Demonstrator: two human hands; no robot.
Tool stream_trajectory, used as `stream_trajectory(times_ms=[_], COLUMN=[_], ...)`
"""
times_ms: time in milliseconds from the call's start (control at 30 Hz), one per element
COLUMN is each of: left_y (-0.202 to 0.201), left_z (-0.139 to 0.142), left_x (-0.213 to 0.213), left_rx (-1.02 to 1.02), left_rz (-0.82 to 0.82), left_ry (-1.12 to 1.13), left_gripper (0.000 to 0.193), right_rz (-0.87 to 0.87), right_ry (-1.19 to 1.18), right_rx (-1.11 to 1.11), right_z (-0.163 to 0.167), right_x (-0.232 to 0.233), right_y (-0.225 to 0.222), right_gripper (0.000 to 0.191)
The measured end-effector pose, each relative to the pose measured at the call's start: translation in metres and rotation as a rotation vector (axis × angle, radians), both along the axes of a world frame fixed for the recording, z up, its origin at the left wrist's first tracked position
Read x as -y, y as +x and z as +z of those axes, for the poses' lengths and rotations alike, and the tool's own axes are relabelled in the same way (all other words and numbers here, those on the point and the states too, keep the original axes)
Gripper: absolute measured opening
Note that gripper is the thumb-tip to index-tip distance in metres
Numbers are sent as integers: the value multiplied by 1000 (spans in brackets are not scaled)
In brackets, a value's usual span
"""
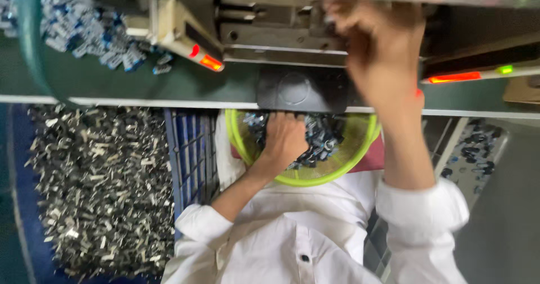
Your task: The person picks small blue connector components one at a time from a green basket, turns and checks each piece between the fingers, feeds accepted pieces into the machine in front of them, and drops rejected pieces into a bin of scrap parts. At the end they pick up a phone from the workbench.
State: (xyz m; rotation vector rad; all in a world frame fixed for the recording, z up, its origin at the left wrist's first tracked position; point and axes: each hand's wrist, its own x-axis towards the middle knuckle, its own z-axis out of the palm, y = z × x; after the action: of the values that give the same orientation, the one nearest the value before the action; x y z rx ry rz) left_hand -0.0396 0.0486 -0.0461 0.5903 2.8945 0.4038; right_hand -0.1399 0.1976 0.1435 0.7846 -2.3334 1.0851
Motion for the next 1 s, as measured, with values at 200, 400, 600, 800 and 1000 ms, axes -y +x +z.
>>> stream_trajectory(times_ms=[200, 400, 600, 800, 1000], left_y=[25, 51, 38, 44, 62], left_z=[10, 35, 55, 75, 77], left_x=[23, 32, 36, 52, 62], left_rx=[-31, -238, -513, -606, -363], left_rz=[-29, -143, -331, -401, -20], left_ry=[553, 902, 804, 561, 844], left_gripper=[14, 22, 31, 30, 16], right_rz=[-148, -434, -314, -253, -122], right_ry=[26, -462, -958, -771, -1584], right_rx=[168, 694, 699, 744, 1118], right_z=[-69, -162, -154, -156, -153], right_x=[-2, 15, 18, -6, -17], right_y=[124, 203, 211, 192, 176], right_gripper=[26, 22, 27, 23, 24])
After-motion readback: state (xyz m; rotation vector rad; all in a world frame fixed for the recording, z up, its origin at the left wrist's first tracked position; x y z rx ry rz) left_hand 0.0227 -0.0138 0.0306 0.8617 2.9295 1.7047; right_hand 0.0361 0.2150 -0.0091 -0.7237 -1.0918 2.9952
